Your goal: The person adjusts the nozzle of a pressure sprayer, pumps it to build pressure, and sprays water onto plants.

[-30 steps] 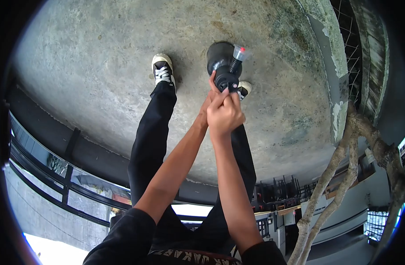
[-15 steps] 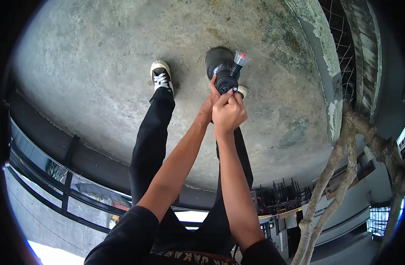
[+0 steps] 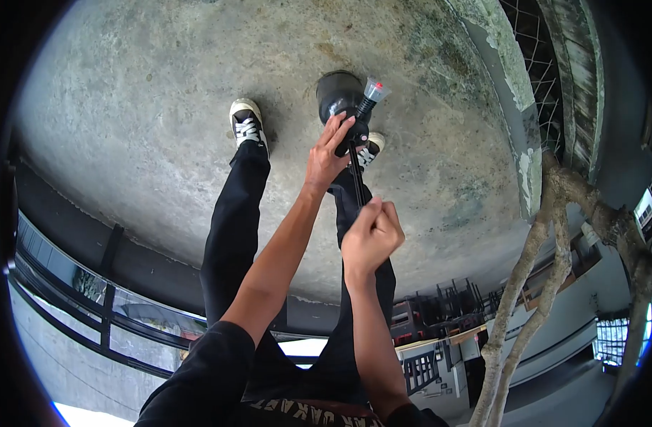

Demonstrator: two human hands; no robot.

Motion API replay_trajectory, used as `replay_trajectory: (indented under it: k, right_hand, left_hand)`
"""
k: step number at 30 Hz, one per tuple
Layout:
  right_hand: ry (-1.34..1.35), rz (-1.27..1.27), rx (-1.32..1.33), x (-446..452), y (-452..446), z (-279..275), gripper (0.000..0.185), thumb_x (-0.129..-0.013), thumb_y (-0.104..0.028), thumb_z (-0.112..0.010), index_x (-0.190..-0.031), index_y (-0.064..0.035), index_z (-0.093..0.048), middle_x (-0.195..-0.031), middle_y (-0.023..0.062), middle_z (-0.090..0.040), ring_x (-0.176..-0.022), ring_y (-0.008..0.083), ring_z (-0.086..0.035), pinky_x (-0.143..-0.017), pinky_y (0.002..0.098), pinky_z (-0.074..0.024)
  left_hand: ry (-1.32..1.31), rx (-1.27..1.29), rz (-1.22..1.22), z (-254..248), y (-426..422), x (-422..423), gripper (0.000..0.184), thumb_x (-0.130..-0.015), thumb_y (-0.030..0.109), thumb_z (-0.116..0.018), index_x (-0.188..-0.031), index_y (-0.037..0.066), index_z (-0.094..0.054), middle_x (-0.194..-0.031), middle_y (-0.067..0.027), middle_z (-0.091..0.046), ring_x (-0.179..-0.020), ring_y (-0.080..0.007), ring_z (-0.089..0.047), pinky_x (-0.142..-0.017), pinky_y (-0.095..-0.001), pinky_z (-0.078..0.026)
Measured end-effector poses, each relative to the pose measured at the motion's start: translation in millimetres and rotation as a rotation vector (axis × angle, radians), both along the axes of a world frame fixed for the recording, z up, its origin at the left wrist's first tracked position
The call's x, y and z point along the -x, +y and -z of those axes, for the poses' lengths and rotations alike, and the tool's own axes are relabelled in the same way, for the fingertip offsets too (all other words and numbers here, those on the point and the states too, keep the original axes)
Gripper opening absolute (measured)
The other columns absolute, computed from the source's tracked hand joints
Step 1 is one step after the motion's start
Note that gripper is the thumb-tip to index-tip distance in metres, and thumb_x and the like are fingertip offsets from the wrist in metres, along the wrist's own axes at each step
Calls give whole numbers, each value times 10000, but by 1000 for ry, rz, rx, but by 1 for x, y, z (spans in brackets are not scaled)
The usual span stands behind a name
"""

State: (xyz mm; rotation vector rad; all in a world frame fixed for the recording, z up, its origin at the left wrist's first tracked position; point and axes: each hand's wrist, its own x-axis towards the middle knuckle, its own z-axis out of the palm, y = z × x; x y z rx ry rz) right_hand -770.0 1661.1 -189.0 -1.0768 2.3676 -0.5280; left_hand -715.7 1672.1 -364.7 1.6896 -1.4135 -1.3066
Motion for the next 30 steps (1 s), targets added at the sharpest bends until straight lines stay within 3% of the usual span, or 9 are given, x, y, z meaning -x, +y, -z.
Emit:
replay_trajectory:
  k: [3,7,11,14,16,20,24,28,30]
  right_hand:
    - [221,-255,128,-4,-12,91,334,-851,-54,-490,-529,34,-501,-530,122,-480,-428,324,-468,-406,394,-319]
    - [312,-205,19,-3,-19,150,316,-832,-90,-502,-535,-6,-564,-590,118,-577,-480,313,-557,-424,398,-424]
    - [256,-232,-115,4,-24,108,322,-839,-103,-490,-547,2,-572,-584,137,-566,-504,314,-564,-446,400,-418]
    - [-145,47,-9,-3,-14,-20,314,-838,-13,-500,-529,40,-502,-508,109,-454,-398,256,-435,-404,358,-297]
    - [-29,65,3,-1,6,-7,360,-864,-43,-476,-518,56,-458,-495,112,-416,-388,195,-388,-414,355,-260]
    - [242,-152,20,-5,-25,99,320,-858,-94,-485,-572,34,-551,-570,142,-530,-484,337,-527,-445,414,-369]
    - [275,-142,11,-1,-18,159,330,-847,-124,-465,-574,14,-592,-608,136,-585,-510,351,-562,-463,442,-437]
    - [205,140,-229,-6,-30,150,339,-850,-161,-452,-620,27,-614,-650,197,-607,-561,394,-572,-514,482,-434]
    - [46,-14,-34,8,-21,99,343,-853,-140,-468,-591,58,-569,-583,216,-566,-490,352,-550,-478,433,-400]
  left_hand:
    - [71,-17,-29,2,-13,0,609,-688,99,-714,-1259,174,-514,-1334,-86,-461,-1241,-341,-413,-928,-404,-456]
    - [39,28,61,13,0,-5,535,-739,63,-645,-1250,162,-523,-1326,-91,-469,-1258,-347,-390,-953,-406,-437]
    - [82,-37,9,0,-10,-3,638,-659,43,-719,-1253,163,-519,-1321,-82,-472,-1258,-321,-398,-964,-395,-430]
    - [58,10,-2,12,-7,-1,714,-594,59,-777,-1251,164,-518,-1314,-77,-478,-1248,-302,-413,-960,-394,-435]
    - [85,-4,4,5,-3,-1,704,-600,67,-775,-1249,165,-519,-1312,-75,-480,-1246,-299,-414,-964,-394,-434]
    - [97,-32,4,7,-7,-4,641,-648,66,-735,-1246,163,-525,-1327,-79,-469,-1260,-309,-402,-978,-384,-421]
    - [126,-37,52,14,-1,-5,510,-750,68,-615,-1246,148,-529,-1339,-95,-458,-1283,-327,-369,-1001,-391,-390]
    - [150,-105,-17,1,-10,-6,440,-782,102,-574,-1219,149,-563,-1309,-109,-488,-1272,-309,-395,-1020,-394,-372]
    - [88,-48,34,3,-11,-6,736,-588,3,-747,-1260,186,-511,-1315,-73,-480,-1259,-311,-399,-976,-381,-424]
